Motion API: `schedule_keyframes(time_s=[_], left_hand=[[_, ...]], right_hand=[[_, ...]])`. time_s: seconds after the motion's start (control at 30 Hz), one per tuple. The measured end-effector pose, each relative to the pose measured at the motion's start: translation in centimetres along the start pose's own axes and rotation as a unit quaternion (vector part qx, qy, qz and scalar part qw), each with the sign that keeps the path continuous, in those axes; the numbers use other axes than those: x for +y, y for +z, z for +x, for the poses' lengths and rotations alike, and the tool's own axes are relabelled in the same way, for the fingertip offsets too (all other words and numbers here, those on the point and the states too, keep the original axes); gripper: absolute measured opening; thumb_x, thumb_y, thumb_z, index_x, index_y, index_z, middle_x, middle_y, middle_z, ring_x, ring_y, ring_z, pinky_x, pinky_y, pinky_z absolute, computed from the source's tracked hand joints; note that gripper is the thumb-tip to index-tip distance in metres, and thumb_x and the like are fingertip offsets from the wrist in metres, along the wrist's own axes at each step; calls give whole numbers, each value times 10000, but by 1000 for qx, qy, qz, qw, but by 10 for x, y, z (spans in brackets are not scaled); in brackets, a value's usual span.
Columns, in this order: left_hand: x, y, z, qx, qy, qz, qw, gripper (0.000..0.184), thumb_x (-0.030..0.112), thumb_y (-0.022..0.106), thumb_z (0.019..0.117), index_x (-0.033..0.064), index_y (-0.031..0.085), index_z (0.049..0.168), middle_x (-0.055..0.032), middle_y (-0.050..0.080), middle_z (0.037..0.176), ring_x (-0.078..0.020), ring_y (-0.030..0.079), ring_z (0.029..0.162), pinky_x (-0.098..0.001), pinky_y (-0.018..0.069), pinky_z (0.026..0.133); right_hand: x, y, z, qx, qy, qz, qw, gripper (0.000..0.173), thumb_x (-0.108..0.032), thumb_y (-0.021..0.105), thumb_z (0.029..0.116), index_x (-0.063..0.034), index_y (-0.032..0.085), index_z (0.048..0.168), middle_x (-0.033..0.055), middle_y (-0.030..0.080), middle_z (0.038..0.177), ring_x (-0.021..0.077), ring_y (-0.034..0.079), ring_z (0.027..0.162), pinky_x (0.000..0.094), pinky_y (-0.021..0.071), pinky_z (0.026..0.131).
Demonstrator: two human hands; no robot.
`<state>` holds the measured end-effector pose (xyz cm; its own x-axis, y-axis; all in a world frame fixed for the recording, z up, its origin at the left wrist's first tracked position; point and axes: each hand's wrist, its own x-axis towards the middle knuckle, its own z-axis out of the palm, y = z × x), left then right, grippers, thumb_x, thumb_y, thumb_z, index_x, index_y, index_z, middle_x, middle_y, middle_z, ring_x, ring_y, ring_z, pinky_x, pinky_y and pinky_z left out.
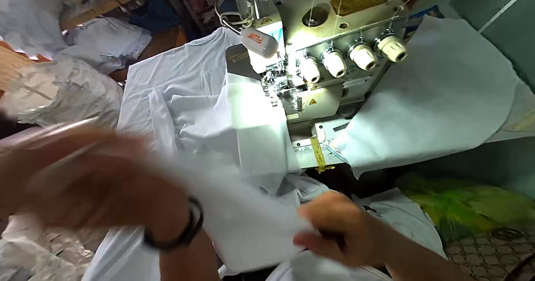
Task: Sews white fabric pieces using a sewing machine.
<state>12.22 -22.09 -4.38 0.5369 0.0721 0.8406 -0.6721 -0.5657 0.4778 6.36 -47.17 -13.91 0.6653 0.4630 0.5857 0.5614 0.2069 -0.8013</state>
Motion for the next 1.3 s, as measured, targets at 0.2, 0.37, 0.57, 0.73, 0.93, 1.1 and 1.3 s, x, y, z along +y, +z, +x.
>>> schedule_keyframes(time_s=[0.2, 0.37, 0.57, 0.73, 0.93, 1.1, 1.3], left_hand=[[-85, 109, -19, -331, -9, -71, 941, 114, 3, 634, 961, -90, 700, 962, -133, 694, 894, -38, 636, 816, -149, 503, 796], [-106, 128, -5, -339, -40, -145, 929, 93, 38, 692, 930, -43, 730, 906, -66, 708, 891, -2, 645, 828, -142, 526, 769], [-110, 111, -7, -420, -67, -166, 890, 99, 39, 675, 939, -14, 755, 915, -38, 720, 922, -1, 652, 895, -156, 517, 847], [-99, 109, -19, -396, -43, -144, 906, 65, 51, 740, 901, 3, 784, 897, -55, 704, 865, -25, 631, 848, -156, 487, 793], [-85, 116, -19, -378, -78, -63, 921, 66, 109, 788, 865, 43, 781, 870, -31, 683, 826, -12, 617, 769, -140, 489, 713], [-61, 115, -39, -310, -42, 41, 949, 97, 107, 766, 892, 33, 704, 904, -95, 611, 951, -143, 582, 780, -243, 484, 643], [-36, 121, -80, -297, 44, 248, 921, 299, 119, 550, 1010, 71, 734, 1239, -115, 722, 1242, -319, 666, 1184, -497, 489, 1033]], right_hand=[[90, -27, -5, 115, 329, -17, 937, 223, -230, 766, 860, -34, 681, 924, -66, 606, 772, -57, 518, 644, 134, 442, 598], [125, -40, 22, 147, 192, 50, 969, 136, -168, 802, 817, -82, 720, 750, -44, 648, 931, -50, 573, 777, 114, 494, 661], [130, -34, 11, 39, 201, 17, 979, 378, -169, 660, 937, -76, 546, 589, -110, 470, 587, -103, 402, 570, 100, 310, 533], [126, -21, -2, 97, 229, -53, 967, 426, -191, 695, 908, -97, 490, 546, -113, 410, 541, -92, 349, 526, 114, 260, 501], [117, -10, -1, 158, 288, -82, 941, 406, -227, 702, 904, -116, 519, 560, -124, 416, 539, -88, 351, 507, 123, 272, 491], [108, -6, -4, 142, 306, -64, 939, 336, -242, 710, 907, -98, 589, 629, -95, 483, 567, -64, 419, 519, 135, 339, 498], [80, -9, -5, 110, 168, -400, 894, 355, -271, 621, 921, -48, 592, 647, 80, 531, 558, 199, 544, 495, 334, 397, 448]])
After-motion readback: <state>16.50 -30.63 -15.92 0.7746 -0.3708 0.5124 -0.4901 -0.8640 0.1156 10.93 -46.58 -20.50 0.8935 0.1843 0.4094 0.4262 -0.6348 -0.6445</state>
